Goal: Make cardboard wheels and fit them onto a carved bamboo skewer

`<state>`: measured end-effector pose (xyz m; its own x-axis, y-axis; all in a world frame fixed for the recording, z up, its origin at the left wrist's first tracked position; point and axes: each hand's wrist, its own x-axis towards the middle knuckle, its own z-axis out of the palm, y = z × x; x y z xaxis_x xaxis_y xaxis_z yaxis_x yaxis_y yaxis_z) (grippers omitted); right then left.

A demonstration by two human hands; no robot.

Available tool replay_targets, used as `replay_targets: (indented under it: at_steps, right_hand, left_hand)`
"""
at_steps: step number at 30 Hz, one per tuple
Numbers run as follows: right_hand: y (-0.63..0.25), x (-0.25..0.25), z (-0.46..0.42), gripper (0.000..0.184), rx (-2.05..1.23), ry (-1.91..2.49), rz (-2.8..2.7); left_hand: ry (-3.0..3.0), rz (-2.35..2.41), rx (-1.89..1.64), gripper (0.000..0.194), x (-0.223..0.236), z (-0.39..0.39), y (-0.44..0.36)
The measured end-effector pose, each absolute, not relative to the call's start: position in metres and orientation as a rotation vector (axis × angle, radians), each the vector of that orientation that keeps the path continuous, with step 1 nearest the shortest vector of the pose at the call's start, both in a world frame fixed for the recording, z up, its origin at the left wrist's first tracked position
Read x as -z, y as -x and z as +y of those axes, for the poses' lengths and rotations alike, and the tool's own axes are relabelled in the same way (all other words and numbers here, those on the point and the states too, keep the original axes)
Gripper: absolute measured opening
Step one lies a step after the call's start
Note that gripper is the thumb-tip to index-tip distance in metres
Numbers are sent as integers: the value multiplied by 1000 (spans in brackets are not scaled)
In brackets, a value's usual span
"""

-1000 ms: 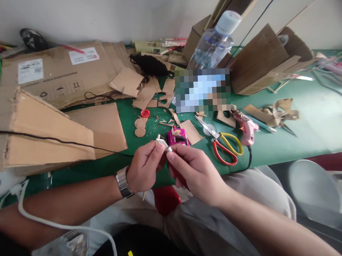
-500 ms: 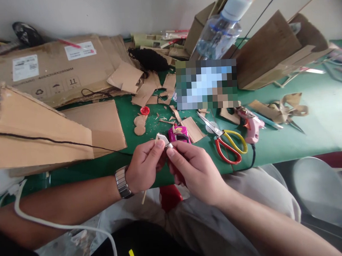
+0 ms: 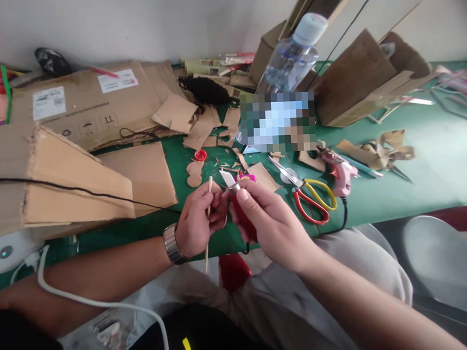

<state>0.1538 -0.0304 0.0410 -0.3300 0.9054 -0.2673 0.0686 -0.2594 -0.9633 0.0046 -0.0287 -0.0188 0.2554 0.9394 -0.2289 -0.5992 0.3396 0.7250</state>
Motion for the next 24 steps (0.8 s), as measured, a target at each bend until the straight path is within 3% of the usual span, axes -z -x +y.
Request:
replay_targets:
  at_steps: [6,9,24]
  right_hand:
    - [-152,-43,-39,19,-1589,1233,-1270]
    - [-158,-38,-49,34,-1563,1151,-1266]
    - [-165,-34,-59,17,-1835,1133,-1123]
  left_hand:
    - [-590,739,-1138,41,24,-31,-9]
    - [-612,742,-1075,46,25,-38,-9]
    - [-746,775,-979,51,23,-46,-4]
